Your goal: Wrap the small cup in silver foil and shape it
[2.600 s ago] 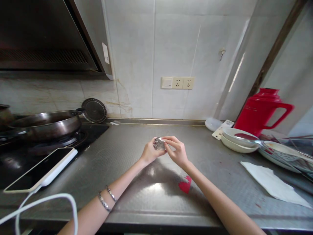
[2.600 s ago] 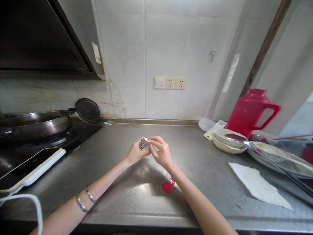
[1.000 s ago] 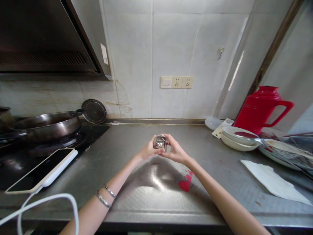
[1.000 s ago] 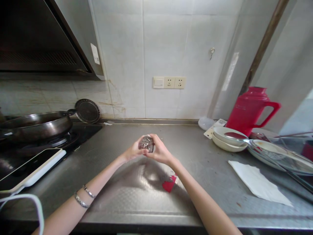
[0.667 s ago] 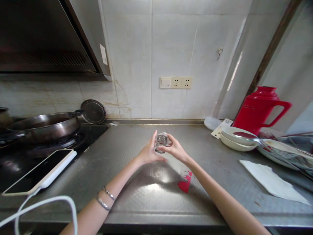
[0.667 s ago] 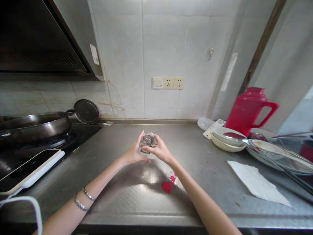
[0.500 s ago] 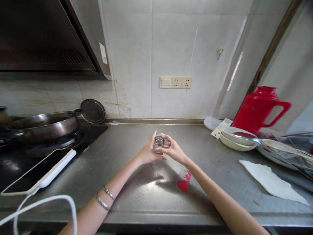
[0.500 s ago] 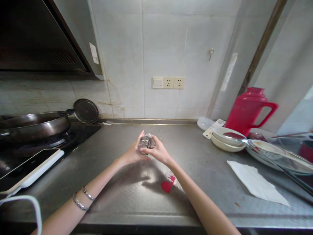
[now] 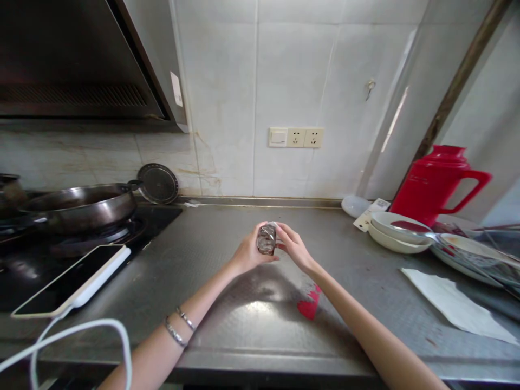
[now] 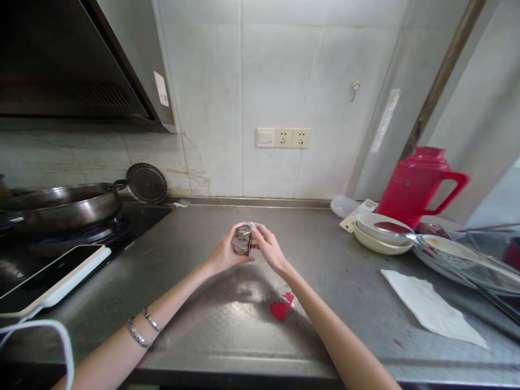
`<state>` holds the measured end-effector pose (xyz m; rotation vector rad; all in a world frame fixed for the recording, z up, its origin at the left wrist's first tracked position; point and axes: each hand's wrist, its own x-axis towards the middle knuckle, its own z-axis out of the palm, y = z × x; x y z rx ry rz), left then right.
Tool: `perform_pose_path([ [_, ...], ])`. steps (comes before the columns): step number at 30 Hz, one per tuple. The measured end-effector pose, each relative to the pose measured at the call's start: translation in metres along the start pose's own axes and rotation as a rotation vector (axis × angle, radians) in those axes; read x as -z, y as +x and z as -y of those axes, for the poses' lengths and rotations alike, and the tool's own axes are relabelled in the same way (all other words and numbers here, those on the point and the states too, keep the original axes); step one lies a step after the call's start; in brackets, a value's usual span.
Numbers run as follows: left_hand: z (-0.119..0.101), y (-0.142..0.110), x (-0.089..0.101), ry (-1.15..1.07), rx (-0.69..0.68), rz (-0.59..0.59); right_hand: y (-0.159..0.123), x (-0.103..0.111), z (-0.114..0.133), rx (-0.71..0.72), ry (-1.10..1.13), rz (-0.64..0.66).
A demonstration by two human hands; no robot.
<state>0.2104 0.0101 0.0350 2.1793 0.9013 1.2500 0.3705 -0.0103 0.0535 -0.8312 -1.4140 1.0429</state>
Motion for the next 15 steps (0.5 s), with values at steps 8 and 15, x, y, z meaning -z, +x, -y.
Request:
perform_pose_path([
  [8,-0.004,-0.003,-0.004,-0.046,-0.028,-0.028,0.006,0.007,-0.01,0.121,-0.198,-0.083],
  [15,-0.003,-0.004,-0.006,-0.008,-0.021,-0.044,0.003,0.014,-0.002,0.397,-0.575,-0.166],
])
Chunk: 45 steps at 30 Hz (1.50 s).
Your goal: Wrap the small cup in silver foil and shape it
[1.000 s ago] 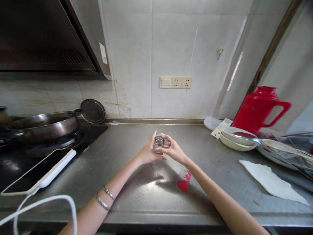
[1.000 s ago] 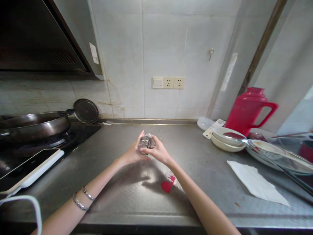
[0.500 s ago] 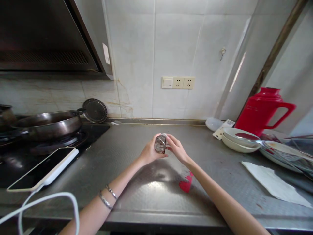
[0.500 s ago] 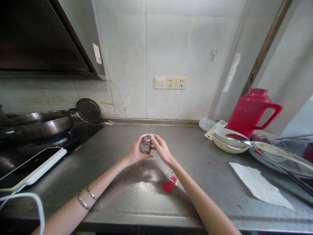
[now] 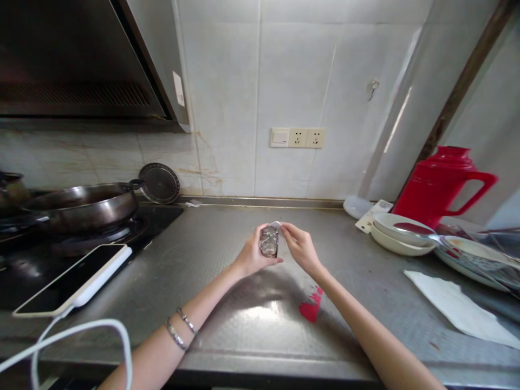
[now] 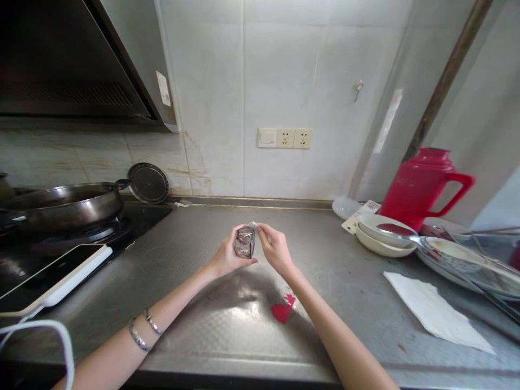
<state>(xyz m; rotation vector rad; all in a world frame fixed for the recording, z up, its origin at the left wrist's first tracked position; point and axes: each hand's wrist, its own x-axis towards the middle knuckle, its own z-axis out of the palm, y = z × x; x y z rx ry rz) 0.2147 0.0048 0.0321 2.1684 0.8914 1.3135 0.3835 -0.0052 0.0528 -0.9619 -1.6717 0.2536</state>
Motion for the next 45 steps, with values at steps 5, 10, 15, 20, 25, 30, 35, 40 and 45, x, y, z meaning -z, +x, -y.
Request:
perform_pose_path([
  [5,0.005,0.0,-0.002,0.004,-0.001,-0.017,-0.003,0.002,0.009,0.142,-0.009,0.061],
  [10,0.009,0.0,-0.004,0.039,-0.033,-0.012,-0.002,0.003,0.007,0.316,-0.076,0.142],
  [15,0.011,0.001,-0.004,0.064,-0.104,-0.026,-0.003,0.003,0.01,0.44,-0.141,0.156],
  [20,0.009,0.003,-0.002,0.066,-0.086,-0.045,-0.005,0.002,0.017,0.511,-0.158,0.164],
  [25,0.008,0.002,-0.002,0.068,-0.014,-0.04,-0.007,0.001,0.019,0.558,-0.183,0.189],
  [30,0.007,0.002,-0.002,0.039,-0.043,-0.038,-0.007,0.002,0.019,0.521,-0.165,0.109],
  [35,0.002,-0.001,-0.002,0.069,-0.02,-0.012,-0.003,0.006,0.016,0.237,-0.07,-0.124],
  [40,0.0,-0.003,-0.004,0.09,-0.011,0.019,-0.003,0.005,0.014,0.171,-0.051,-0.063],
  [45,0.003,-0.003,-0.007,0.133,0.01,0.005,-0.006,0.003,0.012,0.297,-0.073,-0.01],
])
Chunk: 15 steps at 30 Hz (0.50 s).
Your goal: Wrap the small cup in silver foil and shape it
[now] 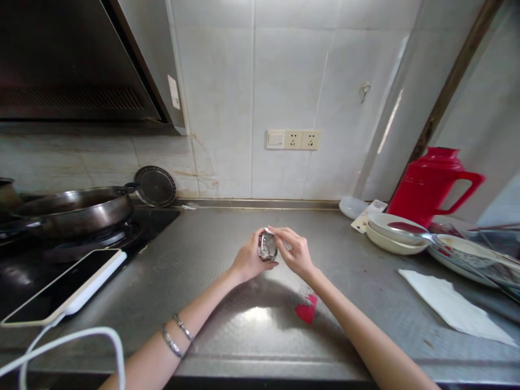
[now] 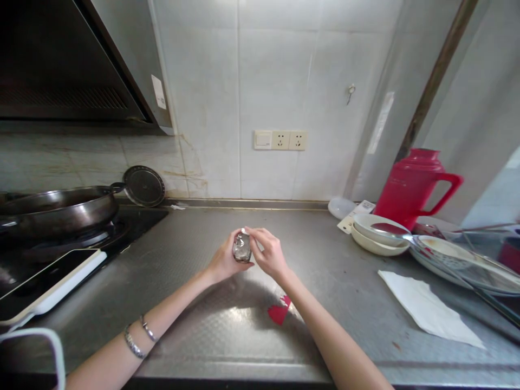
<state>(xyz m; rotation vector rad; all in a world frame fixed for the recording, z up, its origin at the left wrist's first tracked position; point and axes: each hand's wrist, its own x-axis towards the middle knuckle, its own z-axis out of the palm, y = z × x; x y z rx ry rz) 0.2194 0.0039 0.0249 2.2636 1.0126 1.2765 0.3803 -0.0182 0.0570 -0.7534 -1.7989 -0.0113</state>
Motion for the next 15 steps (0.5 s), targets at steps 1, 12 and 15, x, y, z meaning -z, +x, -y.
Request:
perform_pose_path([
  [1,0.0003,-0.0001,-0.0006,0.01,0.005,-0.001,-0.0009,-0.0004,-0.0009,0.03,-0.017,0.006],
  [12,-0.0019,0.0,-0.0034,-0.022,0.077,-0.055,-0.0028,-0.0011,0.0004,0.222,-0.17,0.039],
  [15,-0.0037,0.0005,-0.0037,-0.057,0.085,-0.075,-0.0031,-0.0006,0.0006,0.259,-0.161,0.05],
])
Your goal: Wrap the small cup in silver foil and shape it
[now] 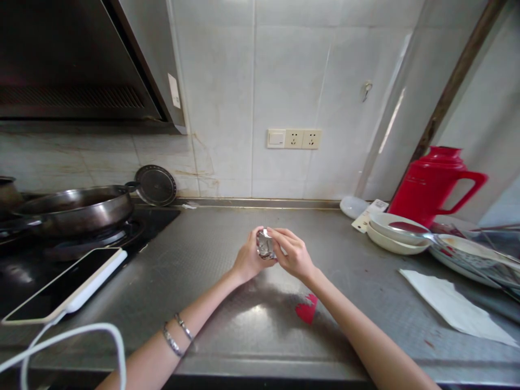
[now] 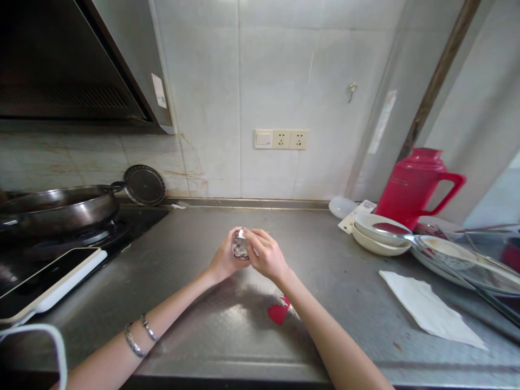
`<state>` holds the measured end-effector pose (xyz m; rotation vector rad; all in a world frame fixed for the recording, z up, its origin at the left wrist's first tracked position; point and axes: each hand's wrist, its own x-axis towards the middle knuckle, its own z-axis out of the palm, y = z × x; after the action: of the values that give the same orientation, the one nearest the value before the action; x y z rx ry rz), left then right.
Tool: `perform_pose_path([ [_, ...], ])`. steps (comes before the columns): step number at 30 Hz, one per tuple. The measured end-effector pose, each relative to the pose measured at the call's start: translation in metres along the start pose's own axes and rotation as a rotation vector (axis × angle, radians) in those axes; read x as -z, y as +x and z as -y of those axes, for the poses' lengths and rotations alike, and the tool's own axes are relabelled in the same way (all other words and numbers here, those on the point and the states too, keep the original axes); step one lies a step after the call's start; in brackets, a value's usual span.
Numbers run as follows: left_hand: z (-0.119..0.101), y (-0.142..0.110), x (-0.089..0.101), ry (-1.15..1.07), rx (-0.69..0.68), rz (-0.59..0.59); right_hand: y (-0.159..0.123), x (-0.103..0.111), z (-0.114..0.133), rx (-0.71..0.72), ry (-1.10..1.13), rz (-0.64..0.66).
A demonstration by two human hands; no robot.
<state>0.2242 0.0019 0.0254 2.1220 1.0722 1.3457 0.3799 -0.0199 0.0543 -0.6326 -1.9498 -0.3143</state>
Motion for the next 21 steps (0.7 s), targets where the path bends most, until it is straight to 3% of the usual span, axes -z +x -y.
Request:
perform_pose_path([
  [15,0.0018,0.0018,-0.0011,-0.154,0.091,-0.043,-0.0026,-0.0033,0.0026,0.03,0.055,0.052],
  [17,0.003,0.0018,-0.002,-0.15,0.068,-0.052,-0.0012,-0.0042,0.0025,-0.059,0.108,0.008],
  [21,0.0028,-0.0002,-0.0042,-0.127,0.023,-0.053,0.0008,-0.0064,-0.0032,-0.461,0.165,-0.167],
])
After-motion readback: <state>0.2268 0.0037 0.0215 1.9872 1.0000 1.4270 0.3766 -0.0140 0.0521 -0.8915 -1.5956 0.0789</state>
